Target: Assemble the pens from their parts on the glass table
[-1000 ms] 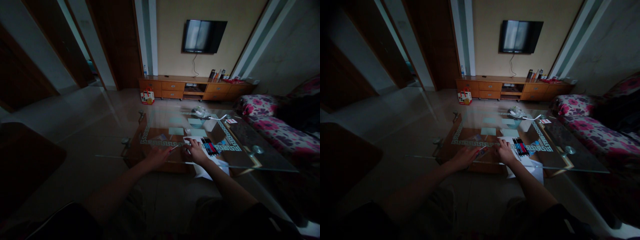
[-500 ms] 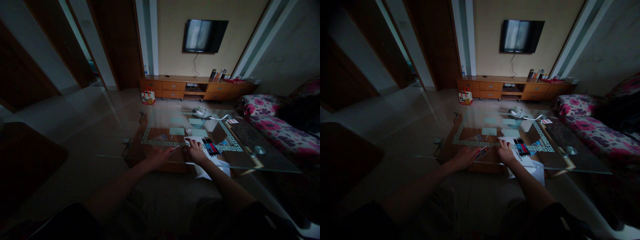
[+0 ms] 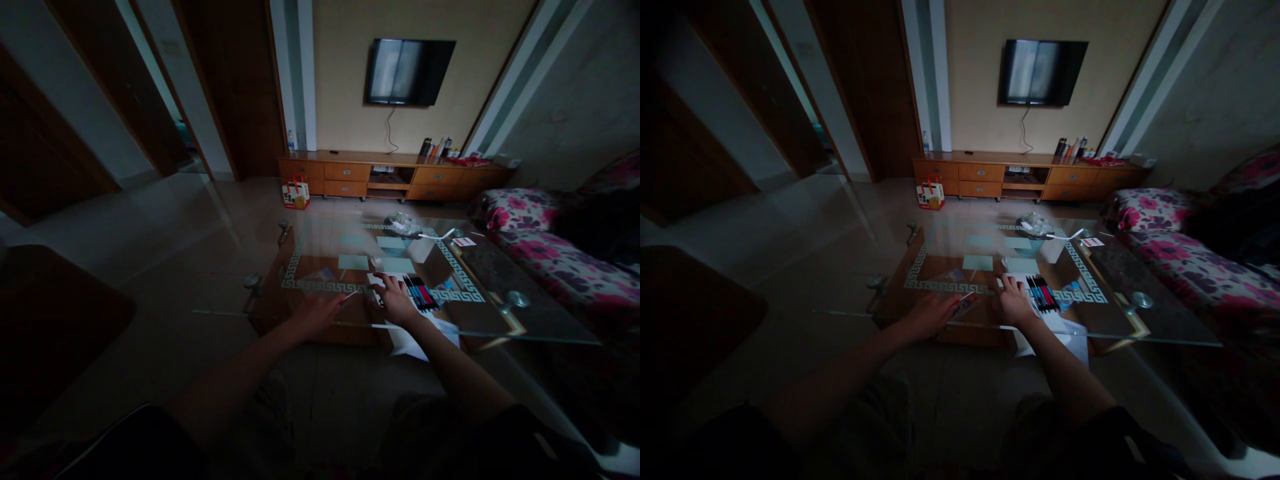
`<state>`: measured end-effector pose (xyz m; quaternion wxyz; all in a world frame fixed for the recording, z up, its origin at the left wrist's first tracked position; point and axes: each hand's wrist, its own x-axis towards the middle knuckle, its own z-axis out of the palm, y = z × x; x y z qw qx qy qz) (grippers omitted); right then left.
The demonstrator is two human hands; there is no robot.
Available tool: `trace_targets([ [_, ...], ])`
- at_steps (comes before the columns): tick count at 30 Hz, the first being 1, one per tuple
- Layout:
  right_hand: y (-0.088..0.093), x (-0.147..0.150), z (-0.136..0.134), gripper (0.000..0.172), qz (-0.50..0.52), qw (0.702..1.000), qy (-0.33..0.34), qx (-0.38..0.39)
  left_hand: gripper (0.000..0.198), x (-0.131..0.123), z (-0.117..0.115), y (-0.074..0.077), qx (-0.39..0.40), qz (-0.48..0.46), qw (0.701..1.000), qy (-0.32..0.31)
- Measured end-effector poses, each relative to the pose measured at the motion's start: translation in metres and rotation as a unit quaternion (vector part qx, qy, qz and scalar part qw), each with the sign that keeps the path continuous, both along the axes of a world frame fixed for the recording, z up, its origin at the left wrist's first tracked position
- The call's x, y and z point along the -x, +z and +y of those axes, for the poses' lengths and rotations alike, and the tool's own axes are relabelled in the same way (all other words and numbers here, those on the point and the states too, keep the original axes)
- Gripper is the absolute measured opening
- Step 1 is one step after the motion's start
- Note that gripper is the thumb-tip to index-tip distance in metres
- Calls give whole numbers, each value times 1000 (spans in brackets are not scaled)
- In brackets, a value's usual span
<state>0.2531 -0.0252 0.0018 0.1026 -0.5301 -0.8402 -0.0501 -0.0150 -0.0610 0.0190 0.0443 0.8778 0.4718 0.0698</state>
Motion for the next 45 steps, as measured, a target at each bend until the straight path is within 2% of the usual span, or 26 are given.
trace_targets([
  [4,12,-20,6,36,38,998,-41,-8,40,1,-1,0,5,-6,1000,3],
  [7,20,-33,7,27,57,997,-47,1,40,2,-2,3,19,-6,1000,0],
  [10,24,-37,3,19,81,995,-36,42,39,2,-2,3,18,-12,1000,-4],
  [13,21,-28,-3,17,148,984,-19,102,39,1,-1,2,2,-11,1000,-6],
  [15,18,-13,-11,17,230,960,6,160,40,0,-1,1,-9,-12,1000,-12],
  [18,15,15,-27,21,361,888,79,273,39,-1,-1,-2,-13,-10,1000,-8],
  [20,15,32,-38,29,425,855,108,277,39,-1,-1,-4,-4,-2,1000,1],
  [22,15,43,-47,40,460,838,133,263,39,-1,0,-5,3,4,1000,9],
  [26,12,49,-53,51,468,826,130,287,40,0,0,-8,-2,4,1000,5],
  [35,4,51,-49,50,493,793,126,335,45,1,1,-6,10,-18,1000,-3],
  [41,6,53,-49,49,496,799,124,317,46,-1,-2,-1,0,-37,999,1],
  [45,10,54,-48,46,513,791,110,314,49,-2,-3,1,21,-41,999,4],
])
